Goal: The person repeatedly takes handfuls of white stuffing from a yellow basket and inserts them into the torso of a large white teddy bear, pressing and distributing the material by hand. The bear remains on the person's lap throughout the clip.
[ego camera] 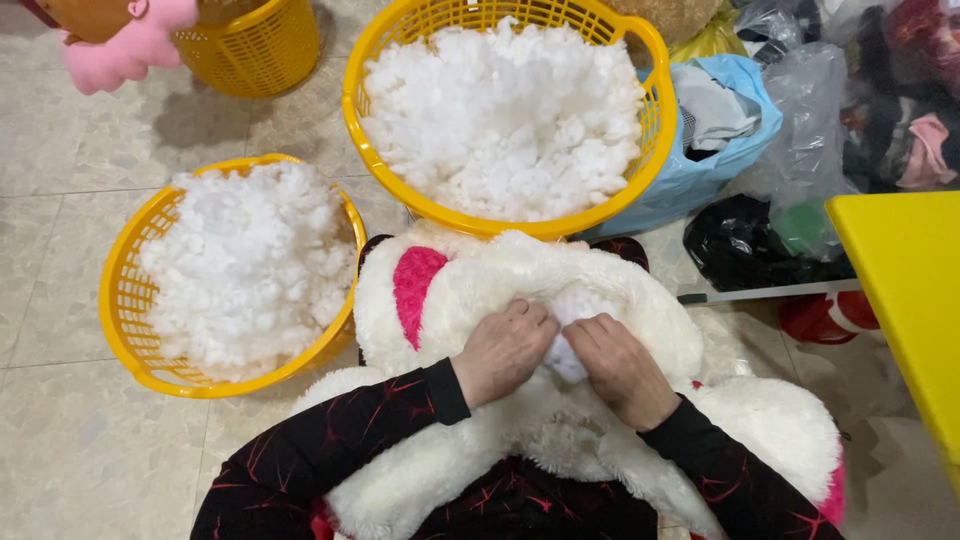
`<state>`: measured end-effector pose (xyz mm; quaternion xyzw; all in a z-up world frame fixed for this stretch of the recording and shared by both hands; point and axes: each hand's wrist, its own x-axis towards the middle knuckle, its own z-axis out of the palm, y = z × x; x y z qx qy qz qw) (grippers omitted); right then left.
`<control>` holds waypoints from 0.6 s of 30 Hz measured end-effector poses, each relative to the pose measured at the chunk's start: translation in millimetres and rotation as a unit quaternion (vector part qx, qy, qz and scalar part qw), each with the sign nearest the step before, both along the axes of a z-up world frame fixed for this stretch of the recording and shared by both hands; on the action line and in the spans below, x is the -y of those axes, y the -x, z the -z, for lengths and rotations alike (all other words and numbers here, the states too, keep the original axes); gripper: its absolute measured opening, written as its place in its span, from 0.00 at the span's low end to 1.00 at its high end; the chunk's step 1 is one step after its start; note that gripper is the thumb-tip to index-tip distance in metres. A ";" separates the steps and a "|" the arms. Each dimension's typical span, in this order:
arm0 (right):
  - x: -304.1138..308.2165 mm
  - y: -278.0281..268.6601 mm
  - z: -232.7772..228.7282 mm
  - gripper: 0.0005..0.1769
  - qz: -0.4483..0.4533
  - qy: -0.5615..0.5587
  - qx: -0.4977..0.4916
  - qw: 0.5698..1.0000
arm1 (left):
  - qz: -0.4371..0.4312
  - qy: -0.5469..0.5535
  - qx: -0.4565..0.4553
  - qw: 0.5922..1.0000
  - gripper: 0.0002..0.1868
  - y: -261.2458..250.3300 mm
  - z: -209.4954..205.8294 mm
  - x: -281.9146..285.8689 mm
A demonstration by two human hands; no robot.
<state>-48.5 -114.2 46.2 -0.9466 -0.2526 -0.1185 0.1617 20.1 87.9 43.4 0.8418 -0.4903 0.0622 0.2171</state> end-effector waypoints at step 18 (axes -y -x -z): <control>2.2 7.7 -37.4 0.40 0.112 -0.047 0.079 0.989 | -0.059 0.078 -0.158 0.983 0.43 4.7 -29.8 -19.2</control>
